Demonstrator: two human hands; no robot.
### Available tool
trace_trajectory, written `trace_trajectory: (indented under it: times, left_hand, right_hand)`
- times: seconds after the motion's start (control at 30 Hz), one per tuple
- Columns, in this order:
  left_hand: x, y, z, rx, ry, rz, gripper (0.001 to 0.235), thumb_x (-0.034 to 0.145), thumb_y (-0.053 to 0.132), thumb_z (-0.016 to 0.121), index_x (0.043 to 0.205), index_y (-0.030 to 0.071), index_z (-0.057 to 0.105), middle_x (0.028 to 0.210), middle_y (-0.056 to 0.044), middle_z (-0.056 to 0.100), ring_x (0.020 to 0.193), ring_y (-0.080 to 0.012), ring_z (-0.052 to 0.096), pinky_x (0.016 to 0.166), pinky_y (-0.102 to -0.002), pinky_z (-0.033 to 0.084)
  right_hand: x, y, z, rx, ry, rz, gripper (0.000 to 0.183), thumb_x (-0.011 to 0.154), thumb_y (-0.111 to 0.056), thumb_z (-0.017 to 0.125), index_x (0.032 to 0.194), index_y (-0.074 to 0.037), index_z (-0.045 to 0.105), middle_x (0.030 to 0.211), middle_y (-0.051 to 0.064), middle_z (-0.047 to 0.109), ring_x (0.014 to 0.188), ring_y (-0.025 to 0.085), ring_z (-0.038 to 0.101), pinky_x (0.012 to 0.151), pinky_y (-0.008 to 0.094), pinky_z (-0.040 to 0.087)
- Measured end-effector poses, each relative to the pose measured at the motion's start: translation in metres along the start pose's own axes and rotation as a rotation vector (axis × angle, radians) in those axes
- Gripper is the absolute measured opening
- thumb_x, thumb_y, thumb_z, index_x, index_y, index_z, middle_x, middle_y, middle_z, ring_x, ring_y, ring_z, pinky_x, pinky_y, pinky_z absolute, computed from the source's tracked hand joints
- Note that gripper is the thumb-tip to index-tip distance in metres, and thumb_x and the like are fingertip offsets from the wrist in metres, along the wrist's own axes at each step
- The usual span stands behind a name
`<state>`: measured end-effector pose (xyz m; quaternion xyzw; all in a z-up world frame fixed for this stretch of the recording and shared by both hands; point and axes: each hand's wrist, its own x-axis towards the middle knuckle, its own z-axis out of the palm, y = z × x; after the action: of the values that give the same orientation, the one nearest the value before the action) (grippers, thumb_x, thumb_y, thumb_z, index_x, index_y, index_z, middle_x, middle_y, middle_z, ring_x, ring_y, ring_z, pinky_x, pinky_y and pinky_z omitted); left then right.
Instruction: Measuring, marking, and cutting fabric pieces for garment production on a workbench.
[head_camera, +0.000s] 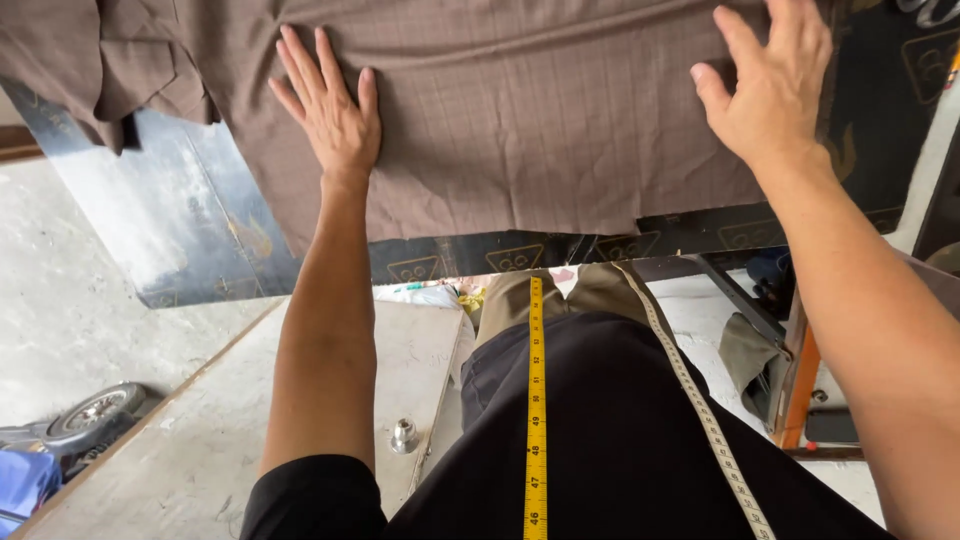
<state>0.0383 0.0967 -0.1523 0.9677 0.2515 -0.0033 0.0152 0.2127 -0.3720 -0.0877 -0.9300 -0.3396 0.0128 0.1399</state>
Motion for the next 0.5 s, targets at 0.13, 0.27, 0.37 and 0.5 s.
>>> trace_trajectory:
  times: [0.13, 0.27, 0.37, 0.5]
  left_hand:
    - [-0.008, 0.043, -0.025, -0.274, 0.227, 0.143, 0.041, 0.101, 0.029, 0.06, 0.138, 0.014, 0.048, 0.145, -0.014, 0.034, 0.131, -0.0358, 0.035, 0.105, -0.057, 0.024]
    - [-0.069, 0.084, -0.041, -0.456, 0.112, 0.348, 0.029, 0.075, 0.009, 0.06, 0.104, 0.008, 0.062, 0.112, -0.017, 0.054, 0.09, -0.0387, 0.052, 0.074, -0.055, 0.04]
    - [-0.126, 0.091, -0.048, -0.457, -0.007, 0.413, 0.031, 0.074, 0.005, 0.058, 0.105, 0.007, 0.06, 0.113, -0.017, 0.054, 0.087, -0.0339, 0.049, 0.073, -0.049, 0.04]
    - [-0.171, 0.068, -0.049, -0.467, -0.069, 0.49, 0.025, 0.081, 0.005, 0.057, 0.106, 0.003, 0.062, 0.109, -0.017, 0.055, 0.087, -0.0323, 0.048, 0.072, -0.046, 0.04]
  right_hand:
    - [-0.001, -0.011, 0.005, -0.008, 0.085, -0.016, 0.039, 0.097, -0.015, 0.087, 0.131, 0.003, 0.077, 0.136, 0.024, 0.049, 0.125, 0.045, 0.046, 0.103, 0.059, 0.041]
    - [-0.04, -0.031, 0.011, -0.007, -0.013, 0.019, 0.034, 0.096, -0.018, 0.08, 0.126, -0.003, 0.077, 0.126, 0.021, 0.054, 0.116, 0.041, 0.052, 0.098, 0.055, 0.047]
    - [-0.08, -0.044, 0.008, 0.001, -0.01, 0.029, 0.032, 0.096, -0.017, 0.079, 0.125, -0.004, 0.079, 0.127, 0.018, 0.054, 0.117, 0.041, 0.052, 0.097, 0.056, 0.05]
    - [-0.117, -0.049, 0.006, -0.011, 0.034, 0.046, 0.03, 0.094, -0.017, 0.081, 0.121, -0.006, 0.08, 0.125, 0.018, 0.055, 0.11, 0.042, 0.056, 0.096, 0.053, 0.051]
